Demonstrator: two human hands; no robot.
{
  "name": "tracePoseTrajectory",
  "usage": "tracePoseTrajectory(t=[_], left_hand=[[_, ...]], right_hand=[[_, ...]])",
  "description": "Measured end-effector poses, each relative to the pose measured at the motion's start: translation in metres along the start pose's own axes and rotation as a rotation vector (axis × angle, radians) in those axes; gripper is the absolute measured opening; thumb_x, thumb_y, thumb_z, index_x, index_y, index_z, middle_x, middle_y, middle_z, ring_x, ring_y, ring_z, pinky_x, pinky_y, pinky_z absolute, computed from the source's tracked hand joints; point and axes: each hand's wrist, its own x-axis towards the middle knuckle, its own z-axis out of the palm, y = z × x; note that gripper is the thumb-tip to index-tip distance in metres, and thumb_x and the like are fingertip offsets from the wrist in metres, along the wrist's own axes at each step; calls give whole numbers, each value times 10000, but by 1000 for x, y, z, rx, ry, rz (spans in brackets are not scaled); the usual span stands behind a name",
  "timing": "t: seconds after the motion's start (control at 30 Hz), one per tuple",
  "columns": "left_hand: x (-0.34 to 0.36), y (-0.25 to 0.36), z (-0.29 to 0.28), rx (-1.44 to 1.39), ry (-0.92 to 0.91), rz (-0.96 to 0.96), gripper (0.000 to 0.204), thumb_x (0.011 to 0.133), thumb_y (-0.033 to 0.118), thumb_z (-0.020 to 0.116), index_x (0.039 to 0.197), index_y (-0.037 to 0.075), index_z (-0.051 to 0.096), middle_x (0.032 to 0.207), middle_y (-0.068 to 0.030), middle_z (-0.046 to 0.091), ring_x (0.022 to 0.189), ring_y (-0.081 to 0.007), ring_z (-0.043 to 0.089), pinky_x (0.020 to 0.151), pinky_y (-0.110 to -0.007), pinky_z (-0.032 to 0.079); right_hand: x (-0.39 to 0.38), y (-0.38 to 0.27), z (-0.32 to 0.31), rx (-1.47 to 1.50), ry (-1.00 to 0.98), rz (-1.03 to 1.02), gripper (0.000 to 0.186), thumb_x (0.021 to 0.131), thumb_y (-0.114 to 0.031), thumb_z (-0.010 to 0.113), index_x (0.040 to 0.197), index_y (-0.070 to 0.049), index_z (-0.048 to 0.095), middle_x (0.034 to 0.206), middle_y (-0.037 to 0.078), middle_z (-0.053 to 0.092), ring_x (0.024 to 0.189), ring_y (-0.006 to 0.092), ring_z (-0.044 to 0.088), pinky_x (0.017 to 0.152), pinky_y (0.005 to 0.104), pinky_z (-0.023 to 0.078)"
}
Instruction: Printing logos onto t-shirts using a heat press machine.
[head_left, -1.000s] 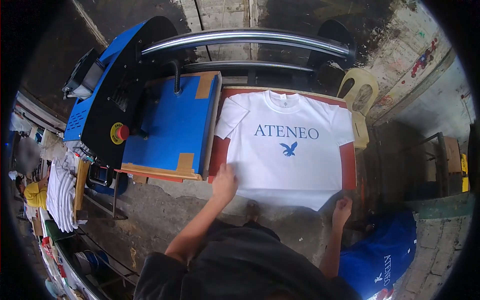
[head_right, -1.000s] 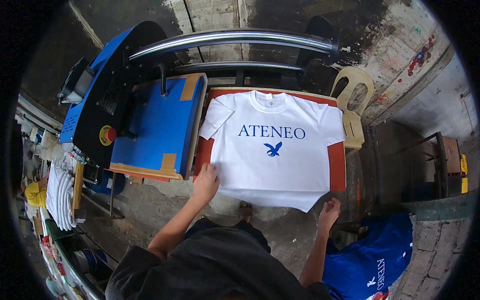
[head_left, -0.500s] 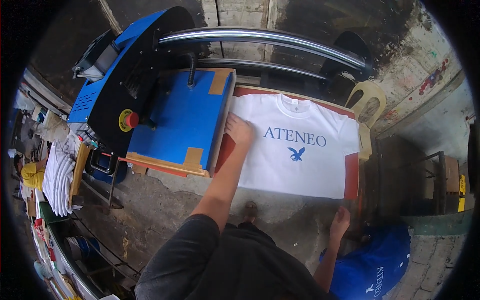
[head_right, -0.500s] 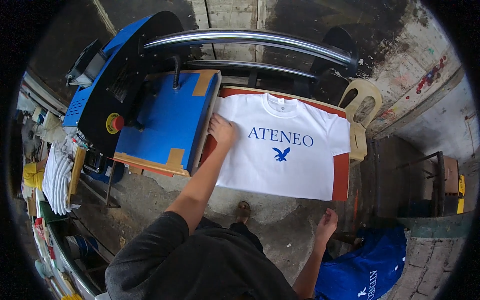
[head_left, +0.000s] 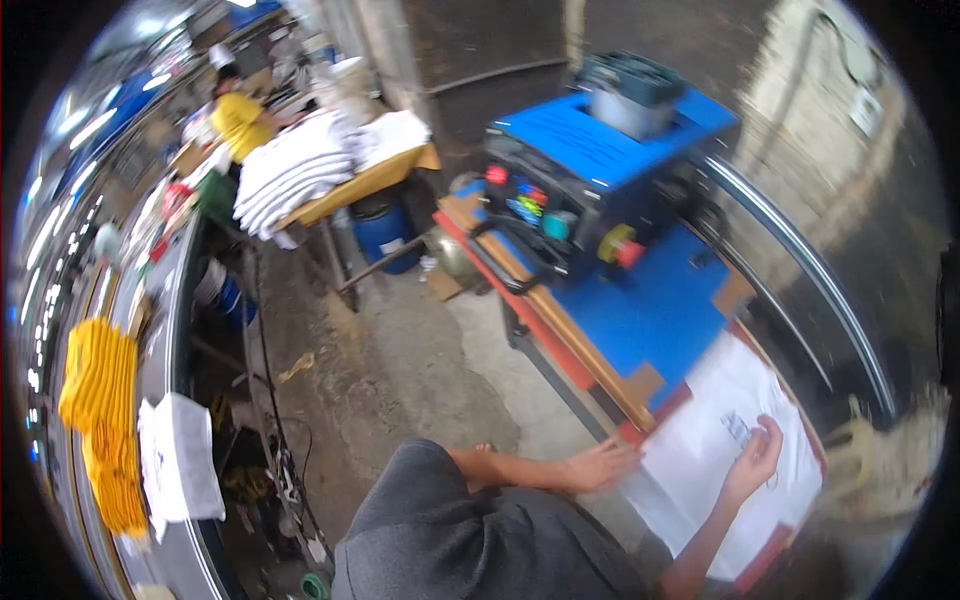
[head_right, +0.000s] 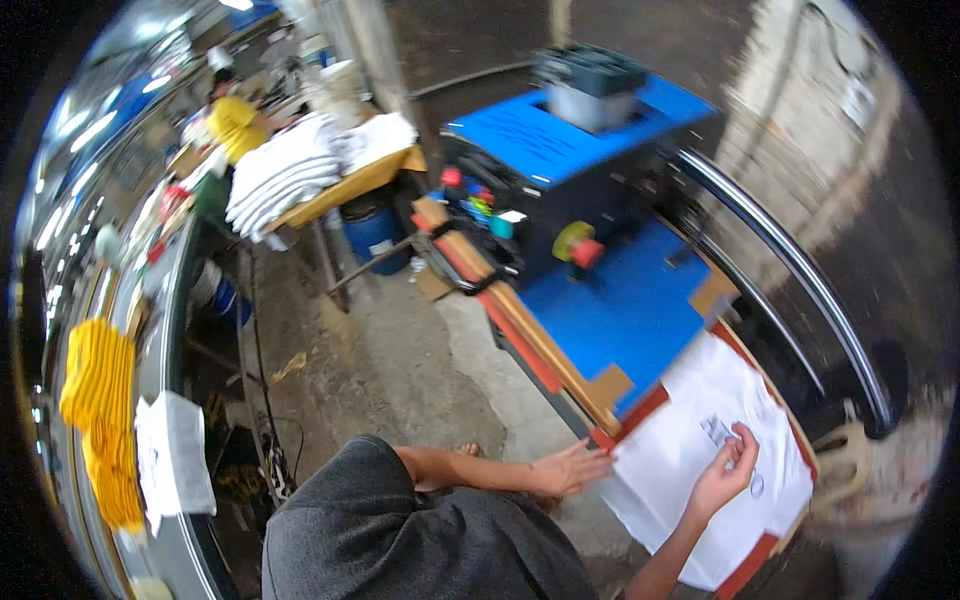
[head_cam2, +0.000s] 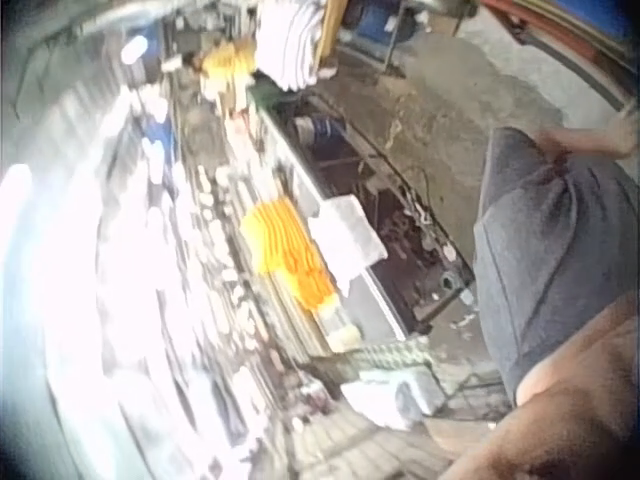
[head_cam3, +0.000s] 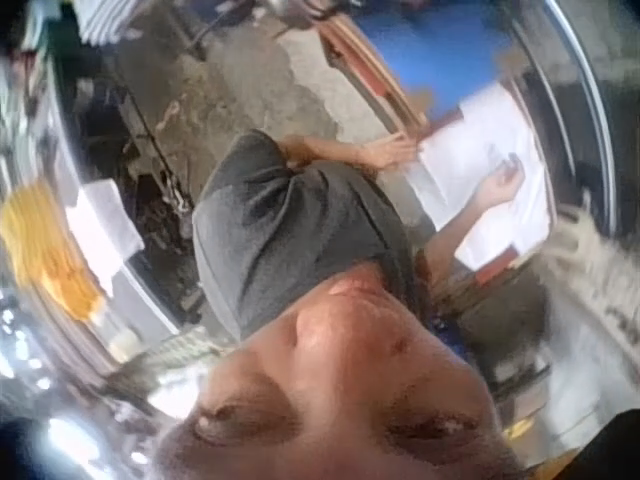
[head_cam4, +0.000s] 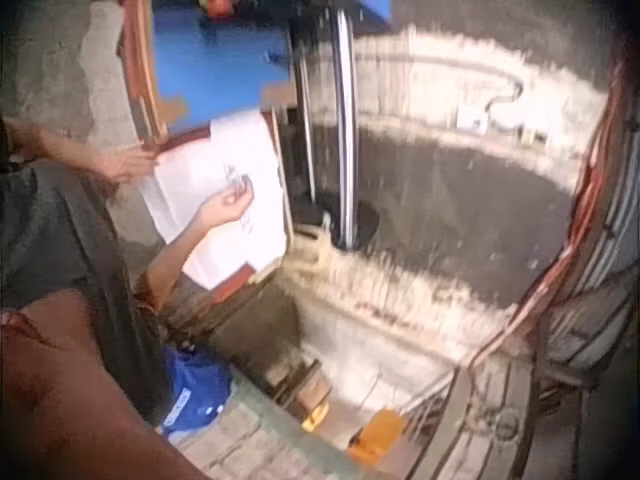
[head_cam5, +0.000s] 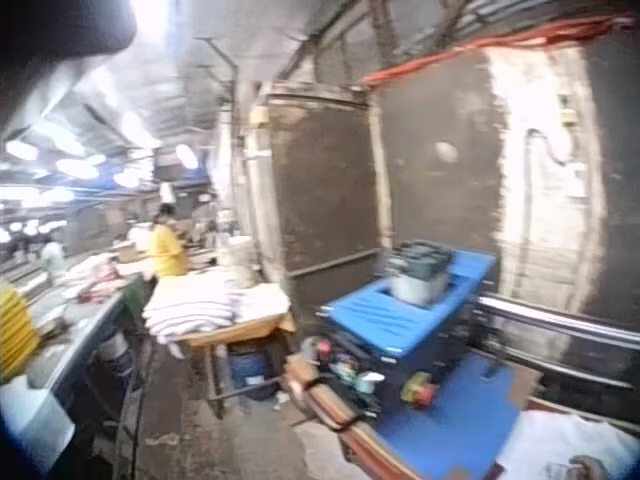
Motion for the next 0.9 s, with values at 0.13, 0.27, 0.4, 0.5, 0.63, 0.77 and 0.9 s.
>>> tracePoseTrajectory(t=[0.13, 0.27, 0.4, 0.5, 0.63, 0.77, 0.9], left_hand=[[-80, -45, -19, -253, -293, -73, 454, 847, 247, 499, 1264, 79, 442, 1378, -133, 341, 1250, -268, 361, 1015, -476, 276], [-178, -76, -47, -380, -347, -430, 341, 828, 211, 514, 1140, 81, 557, 1146, -136, 563, 1049, -282, 547, 881, -446, 411], [-270, -88, -68, -320, -325, -780, 275, 796, 169, 521, 1021, 46, 619, 1021, -156, 611, 982, -301, 584, 797, -424, 470], [-339, -83, -75, -287, -299, -999, 242, 790, 156, 533, 972, 45, 648, 1019, -153, 626, 970, -301, 600, 764, -406, 492], [-395, -72, -79, -338, -256, -1230, 221, 768, 130, 545, 928, 42, 670, 993, -148, 643, 948, -299, 615, 750, -400, 499], [-412, -64, -79, -346, -233, -1261, 236, 737, 115, 564, 932, 39, 672, 964, -144, 651, 917, -305, 624, 724, -411, 502], [-396, -53, -66, -411, -221, -1252, 246, 731, 112, 569, 940, 29, 668, 969, -146, 649, 930, -304, 619, 730, -411, 502]], right_hand=[[0, -139, 122, 87, -235, -482, 177, 826, 35, 488, 983, 26, 570, 972, 149, 578, 896, 258, 562, 799, 329, 438], [-39, -245, 219, 190, -560, -786, 248, 793, 34, 531, 1039, 32, 558, 1053, 178, 537, 968, 330, 530, 845, 384, 424], [-76, -287, 293, -75, -700, -747, 392, 827, -122, 557, 1176, 15, 442, 1104, 220, 502, 1017, 376, 499, 867, 424, 412], [-90, -290, 315, -351, -626, -641, 448, 859, -269, 532, 1227, -36, 426, 1046, 212, 578, 882, 381, 581, 719, 458, 460], [-92, -279, 326, -539, -497, -663, 438, 909, -328, 466, 1238, -66, 346, 847, 214, 625, 723, 390, 596, 562, 469, 436], [-91, -269, 328, -605, -475, -684, 306, 910, -329, 472, 1019, -64, 364, 740, 192, 607, 693, 371, 598, 540, 460, 439], [-93, -263, 316, -563, -438, -759, 291, 913, -327, 469, 989, -68, 358, 709, 187, 596, 680, 367, 597, 534, 460, 437]])
